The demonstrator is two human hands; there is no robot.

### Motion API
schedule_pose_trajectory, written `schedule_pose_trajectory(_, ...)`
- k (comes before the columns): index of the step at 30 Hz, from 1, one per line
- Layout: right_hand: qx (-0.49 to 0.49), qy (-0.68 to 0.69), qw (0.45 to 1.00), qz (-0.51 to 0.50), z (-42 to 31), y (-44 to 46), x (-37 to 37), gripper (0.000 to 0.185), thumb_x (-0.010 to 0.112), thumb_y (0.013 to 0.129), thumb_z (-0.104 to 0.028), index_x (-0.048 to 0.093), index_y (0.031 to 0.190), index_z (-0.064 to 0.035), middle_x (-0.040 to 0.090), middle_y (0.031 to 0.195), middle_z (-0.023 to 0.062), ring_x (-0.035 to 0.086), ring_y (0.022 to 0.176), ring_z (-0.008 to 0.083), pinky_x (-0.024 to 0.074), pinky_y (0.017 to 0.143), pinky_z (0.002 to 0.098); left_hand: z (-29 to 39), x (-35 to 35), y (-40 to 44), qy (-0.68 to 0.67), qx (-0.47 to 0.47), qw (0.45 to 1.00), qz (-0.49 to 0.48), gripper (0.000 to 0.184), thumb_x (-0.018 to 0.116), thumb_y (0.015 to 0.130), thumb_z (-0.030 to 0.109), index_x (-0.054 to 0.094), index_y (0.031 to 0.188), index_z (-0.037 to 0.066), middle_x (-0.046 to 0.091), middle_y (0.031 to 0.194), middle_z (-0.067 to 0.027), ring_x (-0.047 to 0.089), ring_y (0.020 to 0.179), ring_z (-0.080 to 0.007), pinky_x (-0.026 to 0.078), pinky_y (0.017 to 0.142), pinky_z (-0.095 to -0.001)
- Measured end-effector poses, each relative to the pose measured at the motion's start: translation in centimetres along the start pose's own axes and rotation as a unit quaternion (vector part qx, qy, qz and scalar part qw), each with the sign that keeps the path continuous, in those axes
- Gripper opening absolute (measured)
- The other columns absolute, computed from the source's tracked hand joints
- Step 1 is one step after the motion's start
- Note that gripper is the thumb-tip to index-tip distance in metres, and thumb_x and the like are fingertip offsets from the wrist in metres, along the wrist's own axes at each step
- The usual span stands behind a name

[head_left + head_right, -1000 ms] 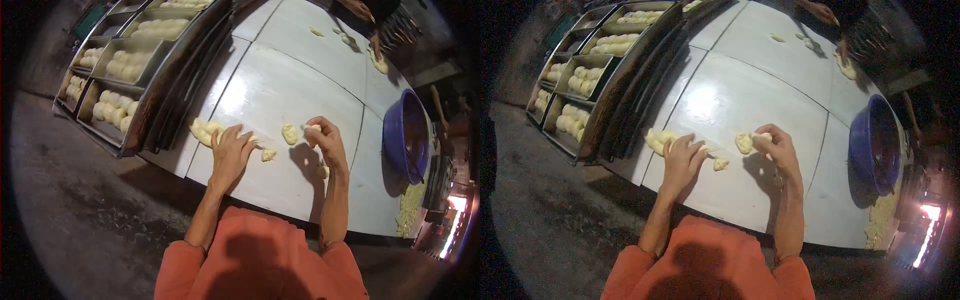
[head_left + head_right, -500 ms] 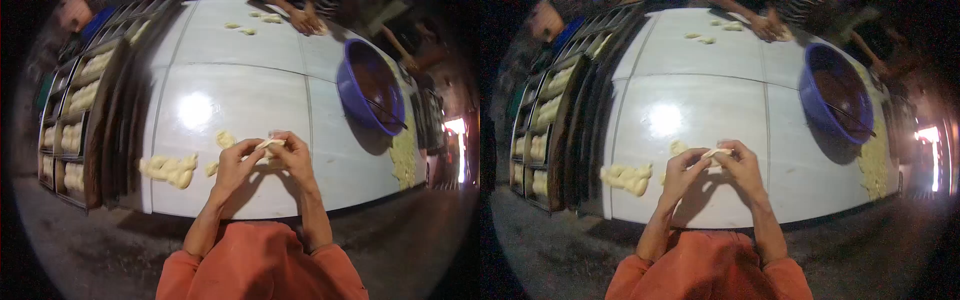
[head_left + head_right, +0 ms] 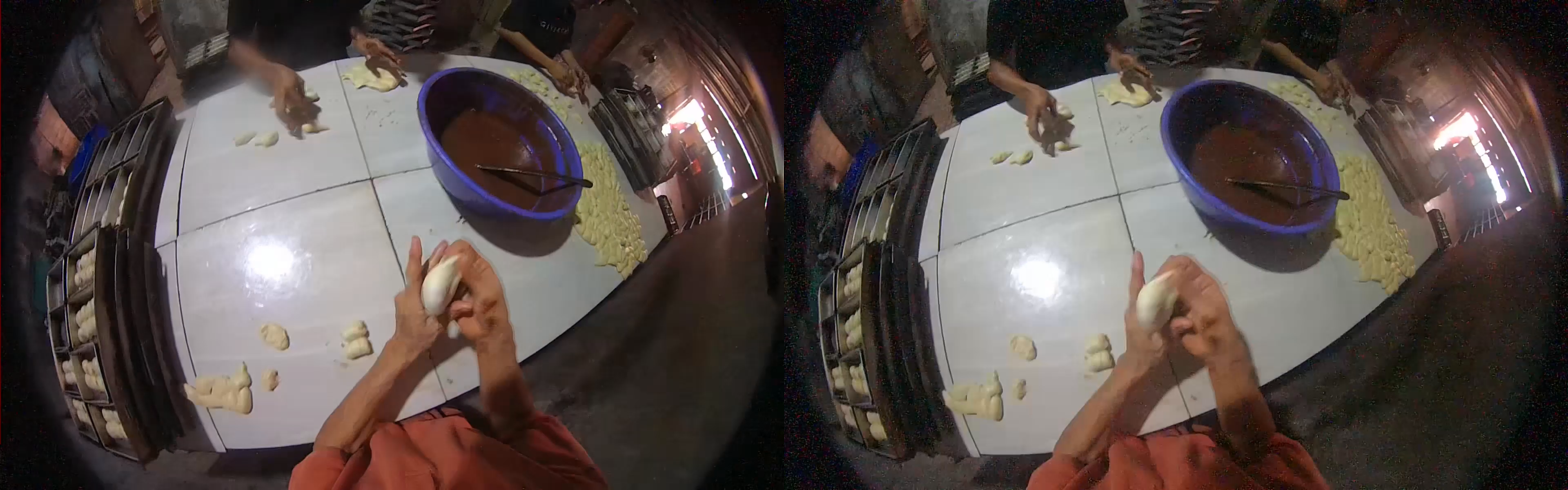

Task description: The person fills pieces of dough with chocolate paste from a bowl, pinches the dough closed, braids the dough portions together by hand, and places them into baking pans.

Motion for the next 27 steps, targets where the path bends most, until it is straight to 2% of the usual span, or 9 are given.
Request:
schedule_pose_trajectory(5, -0.181, -0.288, 0.933, 0.116, -9.3, 8.4, -7.0, 0.028, 0.071, 0.092, -0.016, 0.057, 0.114, -0.0048, 0.067, 0.095, 0.0054, 0.064, 0.079, 0.0102, 0.0515, 0.070, 0.0232, 1.6, -2.1, -0.1, 0.087, -0.157, 0.983, -0.034, 0.084, 0.078, 0.087, 0.014, 0.030, 0.155, 0.007, 0.060, 0.135, -0.0244, 0.070, 0.107, -0.0270, 0.057, 0.088, -0.0341)
schedule_pose_trajectory(9, -0.064, -0.597, 0.793, 0.104, -13.0, 14.8, -13.6, 0.024, 0.061, 0.092, -0.022, 0.061, 0.107, -0.0027, 0.068, 0.096, 0.0081, 0.066, 0.085, 0.0178, 0.0512, 0.074, 0.0313, 1.4, -5.3, 0.2, 0.124, -0.264, 0.955, 0.043, 0.048, 0.067, 0.092, 0.012, 0.056, 0.137, 0.000, 0.068, 0.121, -0.0204, 0.068, 0.105, -0.0273, 0.055, 0.090, -0.0387)
schedule_pose_trajectory(11, 0.029, -0.778, 0.628, -0.009, -12.6, 16.6, -15.1, 0.027, 0.057, 0.092, -0.024, 0.063, 0.108, -0.0031, 0.068, 0.097, 0.0105, 0.066, 0.086, 0.0233, 0.0505, 0.077, 0.0373, 2.2, -5.8, 0.6, 0.150, -0.271, 0.950, 0.048, 0.046, 0.067, 0.092, 0.012, 0.057, 0.135, 0.000, 0.069, 0.119, -0.0204, 0.069, 0.104, -0.0276, 0.055, 0.090, -0.0388)
schedule_pose_trajectory(15, 0.115, -0.832, 0.520, -0.153, -10.4, 18.6, -18.2, 0.028, 0.056, 0.091, -0.025, 0.064, 0.108, -0.0045, 0.068, 0.095, 0.0090, 0.064, 0.086, 0.0220, 0.0486, 0.079, 0.0375, 2.3, -6.3, 0.1, 0.185, -0.273, 0.944, 0.033, 0.039, 0.067, 0.092, 0.014, 0.063, 0.128, 0.000, 0.071, 0.115, -0.0200, 0.070, 0.101, -0.0275, 0.055, 0.089, -0.0394)
schedule_pose_trajectory(16, 0.115, -0.832, 0.520, -0.157, -10.5, 18.5, -17.8, 0.028, 0.056, 0.091, -0.025, 0.064, 0.108, -0.0045, 0.068, 0.095, 0.0090, 0.064, 0.086, 0.0220, 0.0486, 0.079, 0.0375, 2.3, -6.5, 0.0, 0.200, -0.268, 0.942, 0.011, 0.037, 0.067, 0.092, 0.015, 0.064, 0.126, 0.000, 0.071, 0.113, -0.0197, 0.070, 0.101, -0.0270, 0.055, 0.089, -0.0397)
schedule_pose_trajectory(19, 0.192, -0.641, 0.743, 0.010, -12.9, 16.6, -14.7, 0.021, 0.063, 0.093, -0.027, 0.064, 0.099, -0.0070, 0.061, 0.086, 0.0023, 0.060, 0.079, 0.0120, 0.0500, 0.072, 0.0313, 2.7, -6.2, 0.4, 0.187, -0.284, 0.940, 0.013, 0.035, 0.066, 0.093, 0.016, 0.066, 0.124, 0.000, 0.073, 0.109, -0.0185, 0.071, 0.100, -0.0256, 0.055, 0.088, -0.0384)
schedule_pose_trajectory(20, 0.194, -0.642, 0.741, 0.009, -13.1, 15.9, -13.6, 0.021, 0.063, 0.093, -0.027, 0.064, 0.099, -0.0070, 0.061, 0.086, 0.0023, 0.060, 0.079, 0.0120, 0.0500, 0.072, 0.0313, 2.7, -6.0, 0.6, 0.180, -0.289, 0.940, 0.012, 0.035, 0.066, 0.093, 0.017, 0.066, 0.124, 0.000, 0.073, 0.108, -0.0184, 0.071, 0.100, -0.0253, 0.055, 0.088, -0.0376)
schedule_pose_trajectory(22, 0.054, -0.438, 0.896, 0.053, -13.0, 14.4, -11.2, 0.019, 0.066, 0.095, -0.026, 0.060, 0.099, -0.0078, 0.061, 0.083, 0.0023, 0.061, 0.074, 0.0099, 0.0509, 0.066, 0.0267, 2.0, -5.6, 0.9, 0.191, -0.270, 0.944, 0.006, 0.034, 0.065, 0.095, 0.019, 0.066, 0.123, 0.000, 0.073, 0.109, -0.0177, 0.070, 0.102, -0.0240, 0.055, 0.088, -0.0369)
schedule_pose_trajectory(27, 0.012, -0.206, 0.978, 0.003, -7.7, 10.7, -5.8, 0.016, 0.065, 0.098, -0.020, 0.057, 0.104, -0.0069, 0.063, 0.085, 0.0023, 0.063, 0.068, 0.0101, 0.0528, 0.059, 0.0225, 0.7, -2.5, 3.3, -0.019, -0.282, 0.959, -0.020, 0.043, 0.053, 0.105, 0.031, 0.059, 0.132, -0.002, 0.066, 0.126, -0.0135, 0.064, 0.115, -0.0221, 0.051, 0.098, -0.0374)
Point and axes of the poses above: each hand's wrist, its own y-axis towards the middle knuckle, its own x-axis out of the palm, z = x × y, the point moved 1 cm from there along y, towards the middle knuckle
